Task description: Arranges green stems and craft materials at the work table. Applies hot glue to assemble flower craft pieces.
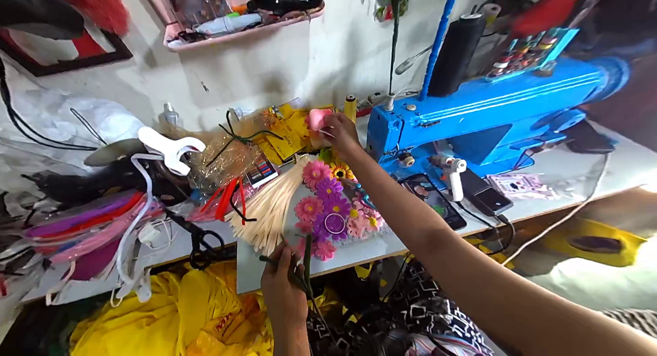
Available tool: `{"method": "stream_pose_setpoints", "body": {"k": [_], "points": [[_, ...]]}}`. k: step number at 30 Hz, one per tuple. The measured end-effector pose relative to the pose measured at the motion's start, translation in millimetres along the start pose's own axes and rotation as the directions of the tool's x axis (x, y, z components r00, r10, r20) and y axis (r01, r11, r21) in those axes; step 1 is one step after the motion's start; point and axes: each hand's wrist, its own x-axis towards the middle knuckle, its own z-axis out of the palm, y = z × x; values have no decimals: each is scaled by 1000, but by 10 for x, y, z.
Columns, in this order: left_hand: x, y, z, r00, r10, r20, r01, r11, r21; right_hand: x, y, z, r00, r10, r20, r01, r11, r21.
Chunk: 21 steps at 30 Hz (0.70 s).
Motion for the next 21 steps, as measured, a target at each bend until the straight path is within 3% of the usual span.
{"method": "stream_pose_setpoints", "body": {"k": [2,4,6,13,19,21], "points": [[-23,27,47,998,39,46,-40,999,34,-384,-116,-27,956,71,284,-117,982,146],[-49,40,100,994,58,91,-63,997,51,-782,-203,-95,850,89,520,-191,971,146],[-90,13,131,990,46,134,-53,997,48,-1134,-245,-184,764,106,636,-229,967,115],[-234,-189,161,977,17,213,-31,998,62,-1698,-134,-336,718,204,666,-358,928,101],[-235,-234,177,990,-2,141,-8,997,74,-1699,-156,-350,634,204,746,-353,935,45],[-220,-225,171,991,0,135,-10,998,69,-1639,-170,-309,617,179,766,-292,956,11]]}}
